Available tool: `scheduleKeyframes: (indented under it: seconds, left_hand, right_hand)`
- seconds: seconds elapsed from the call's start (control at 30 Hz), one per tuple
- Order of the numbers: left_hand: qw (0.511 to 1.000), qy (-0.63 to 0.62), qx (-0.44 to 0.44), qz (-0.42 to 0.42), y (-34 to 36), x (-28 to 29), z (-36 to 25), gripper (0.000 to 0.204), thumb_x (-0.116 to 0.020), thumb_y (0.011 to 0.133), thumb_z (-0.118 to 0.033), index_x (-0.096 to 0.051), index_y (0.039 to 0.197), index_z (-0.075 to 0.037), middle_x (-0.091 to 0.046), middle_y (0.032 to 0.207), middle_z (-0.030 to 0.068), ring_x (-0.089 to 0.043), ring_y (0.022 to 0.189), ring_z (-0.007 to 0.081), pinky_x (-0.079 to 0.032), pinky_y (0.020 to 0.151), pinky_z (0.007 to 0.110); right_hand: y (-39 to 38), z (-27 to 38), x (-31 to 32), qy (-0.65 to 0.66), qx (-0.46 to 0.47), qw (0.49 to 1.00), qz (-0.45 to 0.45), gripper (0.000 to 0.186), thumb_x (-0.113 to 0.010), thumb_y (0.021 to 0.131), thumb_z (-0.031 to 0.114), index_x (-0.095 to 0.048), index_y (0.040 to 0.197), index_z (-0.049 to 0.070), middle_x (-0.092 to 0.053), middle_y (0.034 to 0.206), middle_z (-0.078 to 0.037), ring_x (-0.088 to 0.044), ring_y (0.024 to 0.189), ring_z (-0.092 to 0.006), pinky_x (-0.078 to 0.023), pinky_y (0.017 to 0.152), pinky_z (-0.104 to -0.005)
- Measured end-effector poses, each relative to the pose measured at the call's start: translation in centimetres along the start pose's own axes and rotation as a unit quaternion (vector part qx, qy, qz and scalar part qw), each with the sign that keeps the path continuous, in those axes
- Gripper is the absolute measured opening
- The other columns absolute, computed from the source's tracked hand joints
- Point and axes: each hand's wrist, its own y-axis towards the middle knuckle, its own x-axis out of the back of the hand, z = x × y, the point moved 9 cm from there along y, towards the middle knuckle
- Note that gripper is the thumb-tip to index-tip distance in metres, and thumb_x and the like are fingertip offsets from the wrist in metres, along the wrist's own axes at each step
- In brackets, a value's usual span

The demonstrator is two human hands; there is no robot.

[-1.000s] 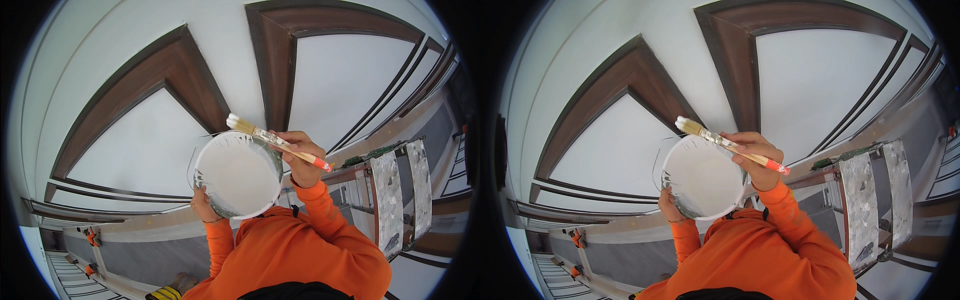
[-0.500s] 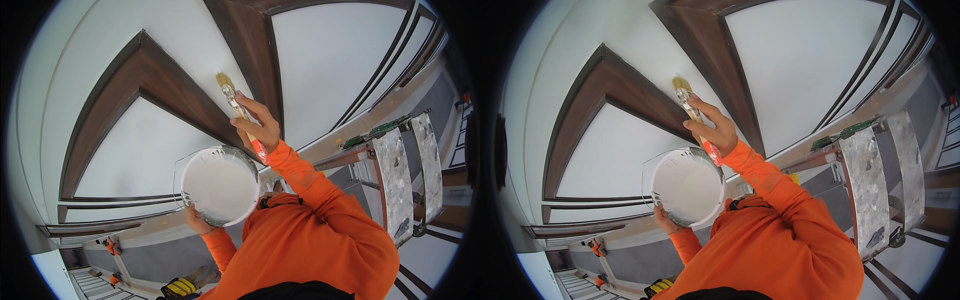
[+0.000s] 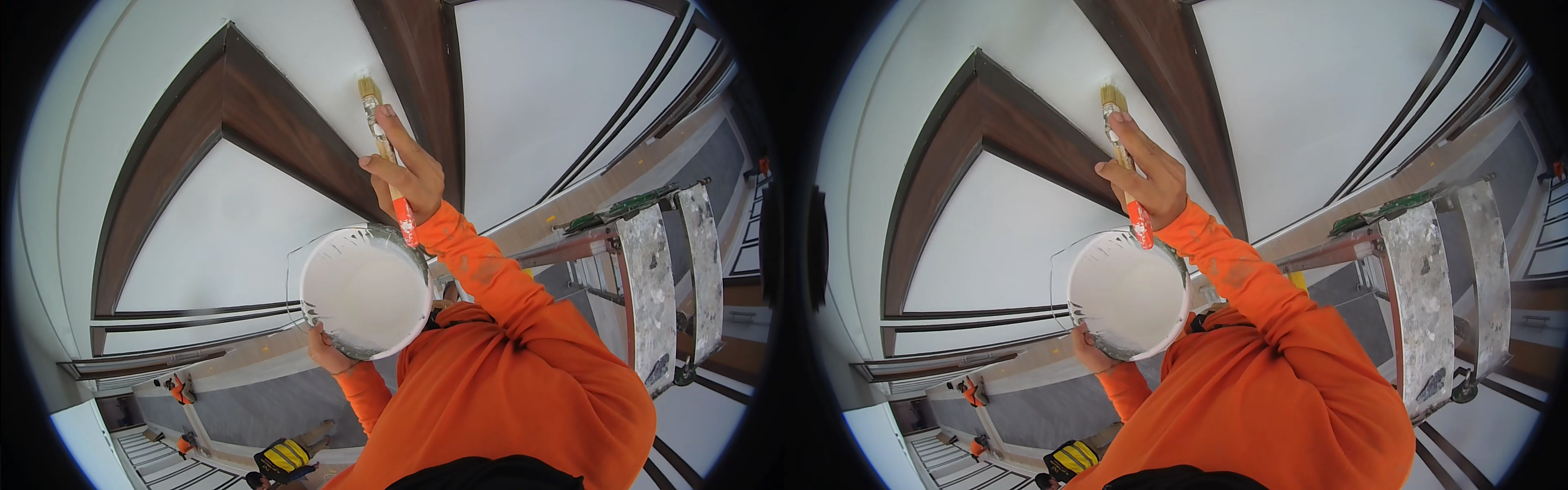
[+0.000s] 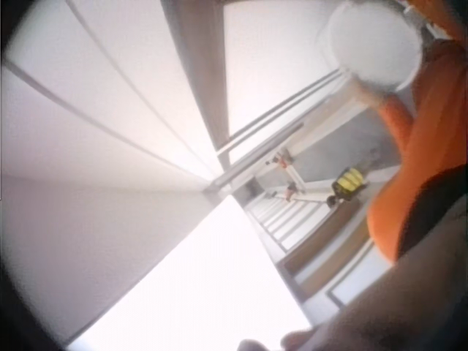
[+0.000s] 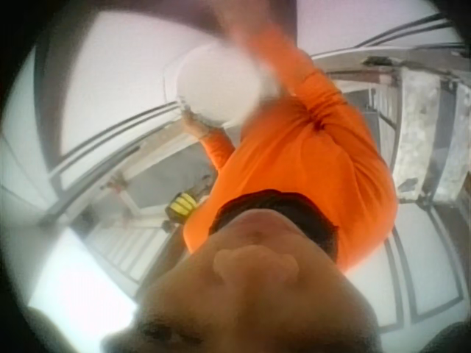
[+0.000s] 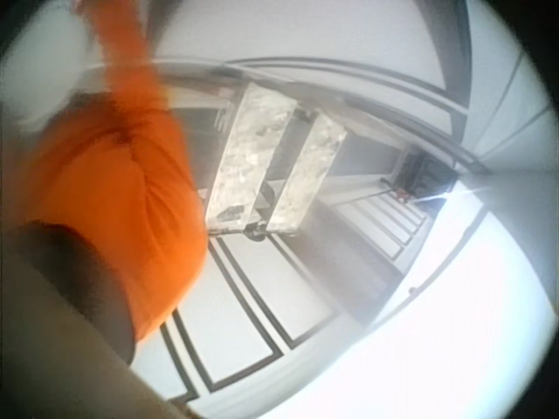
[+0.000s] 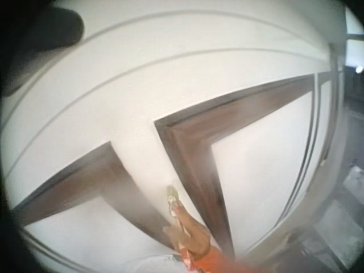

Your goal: The person climbs a ladder and paints a white ceiling with dark brown geometric patterns using a paintbrush and a small paint container. They repeatedly dip the brush into the container and apply white paint along the edges of the brown shapes.

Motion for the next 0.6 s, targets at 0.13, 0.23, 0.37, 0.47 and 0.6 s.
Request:
scheduleKeyframes:
  seconds: [0.13,0.23,0.37,0.47,0.6]
  left_hand:
    - [1.0,-0.001,-0.007,-0.008,-0.8,-1.5,-0.3,0.033,-0.053,0.088,-0.016,-0.032,0.063,-0.016,-0.04,0.064,-0.003,-0.047,0.06,0.0113,-0.045,0.06,0.028]
    - [1.0,0.01,-0.02,-0.02,-1.0,-2.0,-0.6,0.032,-0.051,0.089,-0.016,-0.033,0.062,-0.016,-0.037,0.062,-0.0045,-0.044,0.057,0.0095,-0.043,0.058,0.026]
    - [0.998,0.041,-0.039,-0.023,-0.4,-0.9,-0.7,0.033,-0.052,0.089,-0.016,-0.033,0.062,-0.015,-0.038,0.061,-0.0042,-0.045,0.056,0.0098,-0.043,0.057,0.027]
    - [0.999,0.022,-0.035,-0.027,-0.8,-1.0,-0.8,0.035,-0.054,0.088,-0.016,-0.032,0.061,-0.015,-0.039,0.062,-0.0034,-0.046,0.057,0.0104,-0.043,0.057,0.027]
    - [0.999,0.019,-0.029,-0.024,-0.5,-0.8,-0.8,0.036,-0.055,0.088,-0.015,-0.031,0.061,-0.015,-0.041,0.062,-0.0023,-0.047,0.058,0.0113,-0.044,0.058,0.027]
  right_hand:
    - [-0.3,0.1,-0.3,0.011,-0.002,1.0,0.003,0.02,-0.071,0.076,-0.008,-0.063,0.086,0.007,-0.061,0.128,-0.028,-0.063,0.117,-0.0416,-0.06,0.089,-0.0406]
    - [-0.5,0.0,-0.4,-0.007,0.002,1.0,0.004,0.019,-0.07,0.077,-0.008,-0.064,0.087,0.007,-0.061,0.128,-0.028,-0.063,0.117,-0.0419,-0.061,0.089,-0.0406]
    - [-0.9,-0.2,-0.3,-0.022,-0.011,1.0,0.016,0.021,-0.069,0.074,-0.009,-0.064,0.086,0.007,-0.061,0.128,-0.029,-0.063,0.118,-0.0417,-0.061,0.088,-0.04]
    - [-1.1,-0.2,-0.3,-0.023,-0.019,0.999,0.022,0.022,-0.068,0.07,-0.011,-0.064,0.085,0.005,-0.061,0.128,-0.029,-0.063,0.118,-0.0416,-0.061,0.087,-0.0392]
    - [-1.6,-0.6,-0.2,-0.023,-0.029,0.999,0.023,0.022,-0.065,0.067,-0.013,-0.063,0.084,0.001,-0.061,0.128,-0.028,-0.063,0.117,-0.0416,-0.062,0.086,-0.0384]
